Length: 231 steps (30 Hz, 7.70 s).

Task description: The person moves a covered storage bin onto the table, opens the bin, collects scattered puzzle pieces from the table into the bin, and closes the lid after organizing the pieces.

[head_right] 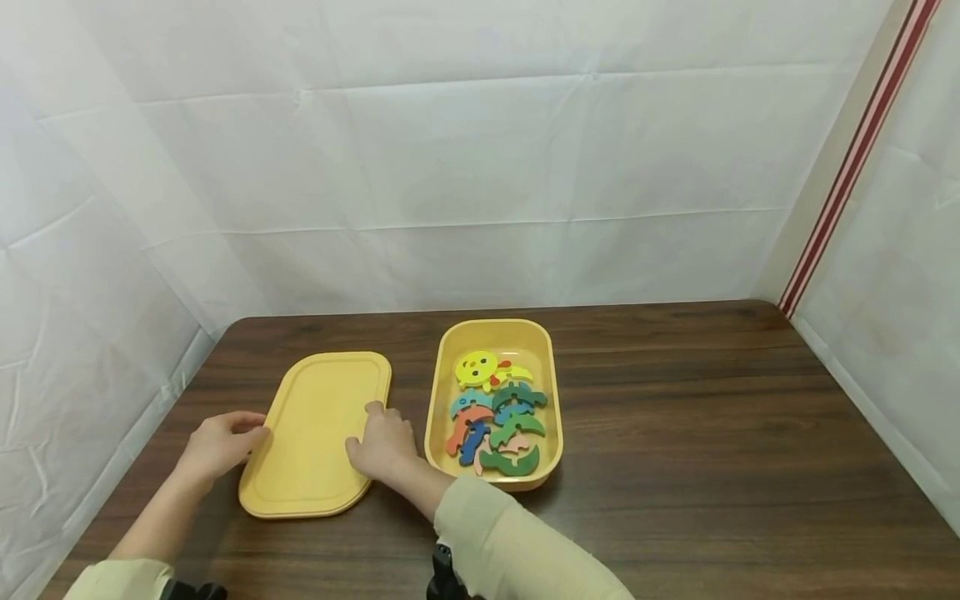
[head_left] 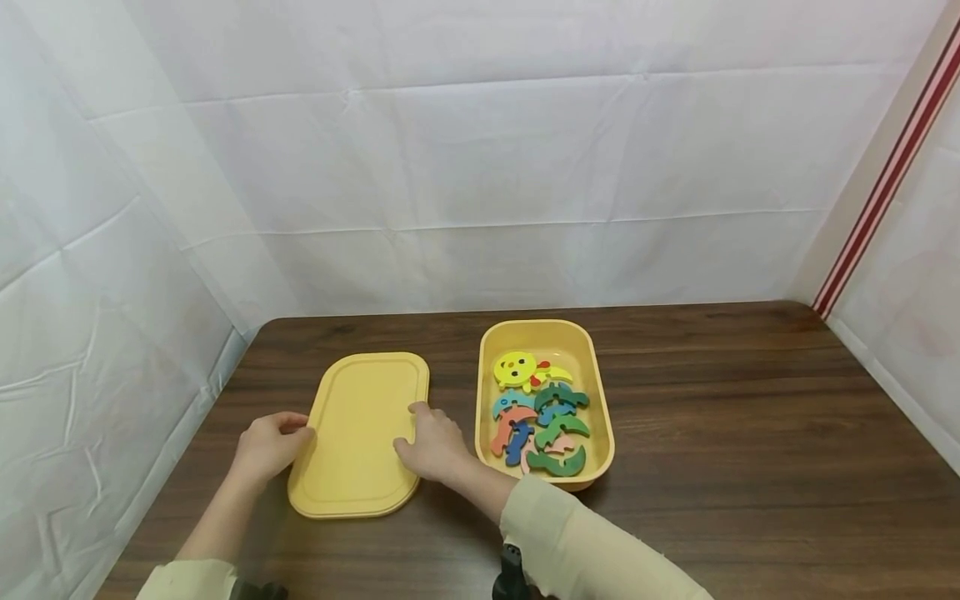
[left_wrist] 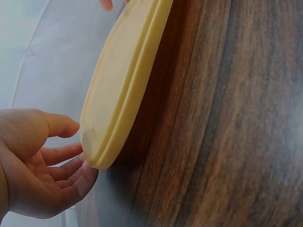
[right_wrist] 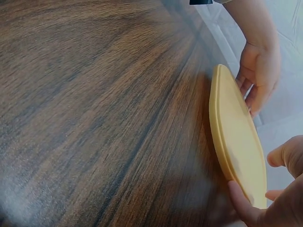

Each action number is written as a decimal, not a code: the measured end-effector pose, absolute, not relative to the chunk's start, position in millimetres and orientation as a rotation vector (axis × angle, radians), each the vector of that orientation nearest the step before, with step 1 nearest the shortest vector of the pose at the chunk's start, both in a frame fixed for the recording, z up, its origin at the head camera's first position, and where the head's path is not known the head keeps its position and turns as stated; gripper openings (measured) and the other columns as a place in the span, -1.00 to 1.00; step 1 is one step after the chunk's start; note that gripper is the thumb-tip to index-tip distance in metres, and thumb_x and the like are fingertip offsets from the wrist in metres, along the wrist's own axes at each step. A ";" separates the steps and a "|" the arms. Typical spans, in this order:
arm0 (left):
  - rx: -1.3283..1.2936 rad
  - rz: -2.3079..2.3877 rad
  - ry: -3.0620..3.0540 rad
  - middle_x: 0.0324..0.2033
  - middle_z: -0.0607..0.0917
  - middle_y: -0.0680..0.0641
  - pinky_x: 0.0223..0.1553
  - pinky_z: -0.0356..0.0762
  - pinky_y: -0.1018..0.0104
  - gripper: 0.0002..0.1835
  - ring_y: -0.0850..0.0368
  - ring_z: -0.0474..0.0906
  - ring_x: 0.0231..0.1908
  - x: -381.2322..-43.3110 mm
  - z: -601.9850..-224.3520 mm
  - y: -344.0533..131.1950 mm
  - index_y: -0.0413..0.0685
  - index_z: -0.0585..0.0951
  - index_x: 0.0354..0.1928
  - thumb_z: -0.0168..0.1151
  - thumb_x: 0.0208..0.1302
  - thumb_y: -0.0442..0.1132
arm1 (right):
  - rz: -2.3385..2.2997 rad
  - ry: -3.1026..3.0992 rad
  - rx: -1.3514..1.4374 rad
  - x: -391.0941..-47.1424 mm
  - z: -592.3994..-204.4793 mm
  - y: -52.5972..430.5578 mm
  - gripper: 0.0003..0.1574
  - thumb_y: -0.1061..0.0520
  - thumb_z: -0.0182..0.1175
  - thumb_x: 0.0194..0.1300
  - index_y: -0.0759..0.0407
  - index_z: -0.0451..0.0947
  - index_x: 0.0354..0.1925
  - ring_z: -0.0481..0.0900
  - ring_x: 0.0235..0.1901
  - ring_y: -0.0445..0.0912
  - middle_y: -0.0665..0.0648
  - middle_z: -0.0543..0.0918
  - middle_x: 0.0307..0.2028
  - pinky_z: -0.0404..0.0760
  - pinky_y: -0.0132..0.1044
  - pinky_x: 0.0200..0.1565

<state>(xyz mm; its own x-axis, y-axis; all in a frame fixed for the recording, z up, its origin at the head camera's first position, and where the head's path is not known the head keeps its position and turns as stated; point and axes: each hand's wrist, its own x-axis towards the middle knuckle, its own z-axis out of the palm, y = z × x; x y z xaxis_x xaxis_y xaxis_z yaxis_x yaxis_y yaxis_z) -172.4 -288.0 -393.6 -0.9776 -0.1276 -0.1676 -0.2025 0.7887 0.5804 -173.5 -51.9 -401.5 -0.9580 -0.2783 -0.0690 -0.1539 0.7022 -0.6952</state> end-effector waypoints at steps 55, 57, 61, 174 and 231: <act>-0.099 1.170 2.900 -0.09 0.61 -0.25 -0.39 0.58 0.40 -0.46 0.28 0.55 -0.28 -169.4 -351.9 -277.4 -0.28 0.45 0.12 0.15 0.23 -0.03 | -1.294 2.682 -0.385 -198.0 -365.0 -10.6 -0.29 0.16 0.13 0.17 0.21 0.25 0.29 0.50 -0.52 -0.25 0.27 0.39 0.08 0.49 -0.46 -0.39; -0.093 1.177 2.899 -0.09 0.61 -0.25 -0.39 0.58 0.39 -0.45 0.28 0.55 -0.28 -170.1 -350.0 -274.4 -0.28 0.45 0.12 0.16 0.23 -0.02 | -1.299 2.677 -0.385 -197.9 -362.7 -6.8 -0.29 0.17 0.12 0.18 0.21 0.24 0.30 0.52 -0.51 -0.25 0.28 0.38 0.09 0.51 -0.46 -0.39; -0.075 1.173 2.909 -0.10 0.62 -0.24 -0.41 0.57 0.40 -0.46 0.25 0.56 -0.29 -171.2 -346.1 -268.0 -0.27 0.46 0.11 0.16 0.22 -0.01 | -1.319 2.670 -0.391 -197.6 -359.8 0.7 -0.29 0.19 0.12 0.18 0.22 0.23 0.30 0.54 -0.48 -0.23 0.31 0.36 0.10 0.51 -0.45 -0.40; 0.060 1.562 2.598 -0.40 0.62 -0.10 -0.48 0.64 0.26 -0.71 0.17 0.61 -0.54 -198.1 -383.5 -91.6 -0.23 0.60 -0.15 0.27 0.04 -0.30 | -1.024 2.927 -0.313 -175.8 -375.9 185.1 -0.35 0.24 0.07 0.14 0.38 0.30 0.22 0.43 -0.41 -0.13 0.36 0.47 -0.03 0.42 -0.36 -0.44; 1.041 0.499 2.942 0.28 0.32 -0.09 0.19 0.33 0.02 -0.21 -0.04 0.28 0.23 -174.8 -372.3 -113.8 -0.10 0.41 0.22 0.26 0.00 0.22 | -0.575 2.945 -0.978 -155.5 -376.4 197.9 -0.06 -0.13 0.30 0.05 0.31 0.26 0.27 0.26 0.20 0.25 0.34 0.21 0.31 0.41 0.08 0.10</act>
